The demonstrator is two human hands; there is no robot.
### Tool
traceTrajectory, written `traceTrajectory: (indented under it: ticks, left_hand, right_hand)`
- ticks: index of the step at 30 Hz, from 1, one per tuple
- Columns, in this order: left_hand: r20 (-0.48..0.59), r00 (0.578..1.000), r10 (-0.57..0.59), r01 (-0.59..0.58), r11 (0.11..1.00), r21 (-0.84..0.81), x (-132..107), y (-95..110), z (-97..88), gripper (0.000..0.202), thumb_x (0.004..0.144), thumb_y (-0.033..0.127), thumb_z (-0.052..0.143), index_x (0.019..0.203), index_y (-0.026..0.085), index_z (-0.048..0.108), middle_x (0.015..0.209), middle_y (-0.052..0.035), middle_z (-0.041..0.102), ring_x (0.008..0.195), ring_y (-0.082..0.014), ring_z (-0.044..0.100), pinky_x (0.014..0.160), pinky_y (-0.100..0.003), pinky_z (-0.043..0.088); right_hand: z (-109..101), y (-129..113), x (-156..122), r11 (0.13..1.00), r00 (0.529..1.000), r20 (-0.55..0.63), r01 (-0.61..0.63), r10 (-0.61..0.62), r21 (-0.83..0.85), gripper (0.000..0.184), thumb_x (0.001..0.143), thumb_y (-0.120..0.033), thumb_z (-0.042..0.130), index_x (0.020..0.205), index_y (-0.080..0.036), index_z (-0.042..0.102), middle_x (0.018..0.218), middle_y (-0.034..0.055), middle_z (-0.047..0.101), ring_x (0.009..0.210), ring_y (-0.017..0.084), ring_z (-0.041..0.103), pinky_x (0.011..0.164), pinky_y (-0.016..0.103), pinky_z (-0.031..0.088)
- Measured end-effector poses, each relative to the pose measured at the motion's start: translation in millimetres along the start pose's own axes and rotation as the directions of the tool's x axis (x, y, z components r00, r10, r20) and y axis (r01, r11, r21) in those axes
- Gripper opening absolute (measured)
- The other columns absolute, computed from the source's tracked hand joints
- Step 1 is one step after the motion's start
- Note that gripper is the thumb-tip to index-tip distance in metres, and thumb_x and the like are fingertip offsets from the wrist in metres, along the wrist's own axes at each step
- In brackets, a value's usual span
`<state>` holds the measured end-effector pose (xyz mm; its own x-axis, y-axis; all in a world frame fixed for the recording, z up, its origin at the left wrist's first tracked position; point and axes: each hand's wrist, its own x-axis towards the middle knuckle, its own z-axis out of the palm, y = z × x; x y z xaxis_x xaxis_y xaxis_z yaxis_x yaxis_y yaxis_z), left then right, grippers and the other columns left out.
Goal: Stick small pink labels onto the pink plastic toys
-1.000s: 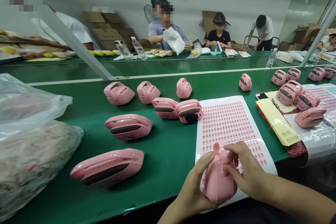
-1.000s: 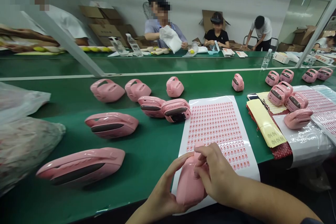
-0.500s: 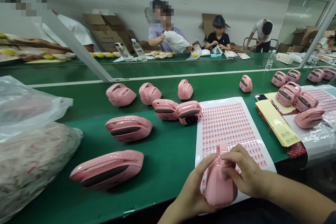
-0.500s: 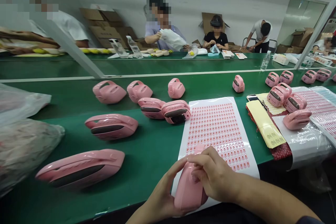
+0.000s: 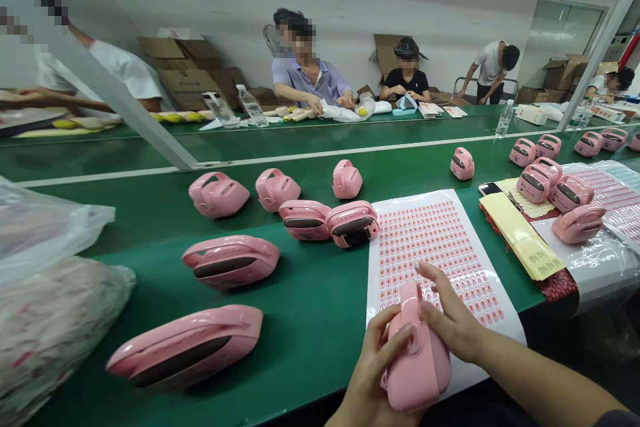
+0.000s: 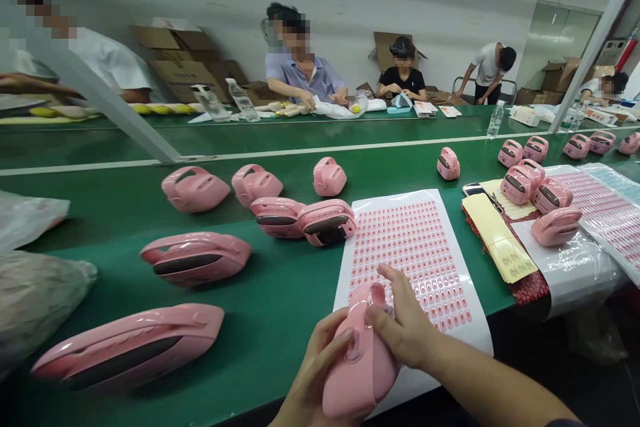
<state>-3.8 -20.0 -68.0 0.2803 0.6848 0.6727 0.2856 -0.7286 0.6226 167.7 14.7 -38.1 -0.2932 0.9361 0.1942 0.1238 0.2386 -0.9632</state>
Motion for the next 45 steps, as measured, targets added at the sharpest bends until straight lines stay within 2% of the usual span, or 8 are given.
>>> traceTrajectory:
  ticks: [3,7,9,14,22,31,39,45]
  left_hand:
    - [-0.391,0.902,-0.186,0.168,0.982,-0.081,-8.6,1.5,20.5,0.075,0.058,0.050,0.075,0.127,0.035,0.048,0.122,-0.0079,0.047,0.110,-0.0339,0.054,0.090,-0.047,0.046]
    - [-0.646,0.610,-0.459,0.354,0.887,-0.296,-14.1,7.5,41.6,0.087,0.044,0.057,0.081,0.120,0.032,0.048,0.117,-0.0044,0.048,0.109,-0.0322,0.052,0.095,-0.046,0.042]
    - [-0.588,0.616,-0.524,0.371,0.851,-0.370,-11.6,12.5,45.7,0.085,0.044,0.053,0.083,0.118,0.032,0.048,0.117,-0.0047,0.051,0.106,-0.0314,0.055,0.092,-0.046,0.045]
    - [-0.270,0.614,-0.742,0.424,0.599,-0.679,3.3,22.6,42.9,0.093,0.048,0.064,0.078,0.129,0.034,0.045,0.130,-0.0080,0.054,0.118,-0.0349,0.051,0.088,-0.043,0.049]
    - [-0.205,0.396,-0.895,0.396,0.367,-0.841,18.7,14.3,33.7,0.069,0.045,0.054,0.084,0.101,0.020,0.064,0.080,-0.0060,0.073,0.087,-0.0350,0.068,0.070,-0.043,0.057]
    - [-0.407,0.417,-0.812,0.309,0.548,-0.777,25.5,9.5,24.0,0.074,0.043,0.080,0.066,0.088,0.021,0.068,0.085,-0.0061,0.073,0.088,-0.0337,0.067,0.075,-0.043,0.056]
    - [-0.642,0.560,-0.523,0.137,0.823,-0.551,77.9,51.8,4.0,0.088,0.047,0.093,0.041,0.078,0.017,0.073,0.070,-0.0094,0.073,0.062,-0.0315,0.067,0.068,-0.048,0.056]
    - [-0.713,0.568,-0.412,0.089,0.891,-0.444,84.1,44.1,3.0,0.086,0.048,0.093,0.040,0.074,0.018,0.072,0.071,-0.0094,0.073,0.066,-0.0323,0.067,0.067,-0.048,0.056]
  right_hand:
    - [9.2,15.3,4.1,0.913,0.965,-0.079,-0.209,0.251,0.350,0.078,0.075,-0.077,0.041,0.131,-0.023,0.039,0.137,0.0152,0.047,0.128,0.029,0.044,0.105,0.051,0.033]
    - [11.6,15.7,7.7,0.635,0.876,0.317,-0.482,0.364,0.603,0.085,0.069,-0.086,0.033,0.110,-0.015,0.058,0.102,0.0159,0.068,0.103,0.031,0.064,0.087,0.048,0.047]
    - [6.5,10.8,9.9,0.577,0.858,0.385,-0.514,0.340,0.635,0.085,0.067,-0.086,0.036,0.101,-0.012,0.062,0.091,0.0158,0.070,0.097,0.032,0.066,0.084,0.047,0.049]
    - [-8.1,6.7,11.1,0.771,0.976,0.033,-0.192,0.217,0.608,0.090,0.057,-0.070,0.070,0.127,-0.021,0.041,0.104,0.0106,0.068,0.095,0.028,0.066,0.087,0.043,0.048]
    - [9.7,18.3,-0.3,0.985,0.987,-0.154,0.063,-0.038,0.163,0.105,0.056,-0.074,0.067,0.135,-0.020,0.025,0.117,0.0141,0.060,0.114,0.031,0.055,0.102,0.047,0.036]
    - [20.4,-4.9,2.7,0.940,0.909,-0.246,0.340,-0.335,-0.025,0.088,0.075,-0.080,0.033,0.137,-0.019,0.018,0.109,0.0116,0.053,0.097,0.026,0.059,0.086,0.043,0.048]
    - [27.2,-19.9,6.7,0.792,0.762,-0.223,0.559,-0.607,-0.247,0.120,0.043,-0.085,0.061,0.130,-0.027,0.004,0.111,0.0132,0.046,0.087,0.031,0.058,0.079,0.046,0.047]
    - [20.8,-35.7,20.4,0.721,0.658,-0.315,0.675,-0.684,-0.158,0.085,0.070,-0.082,0.041,0.131,-0.028,0.017,0.107,0.0105,0.049,0.081,0.024,0.059,0.074,0.040,0.049]
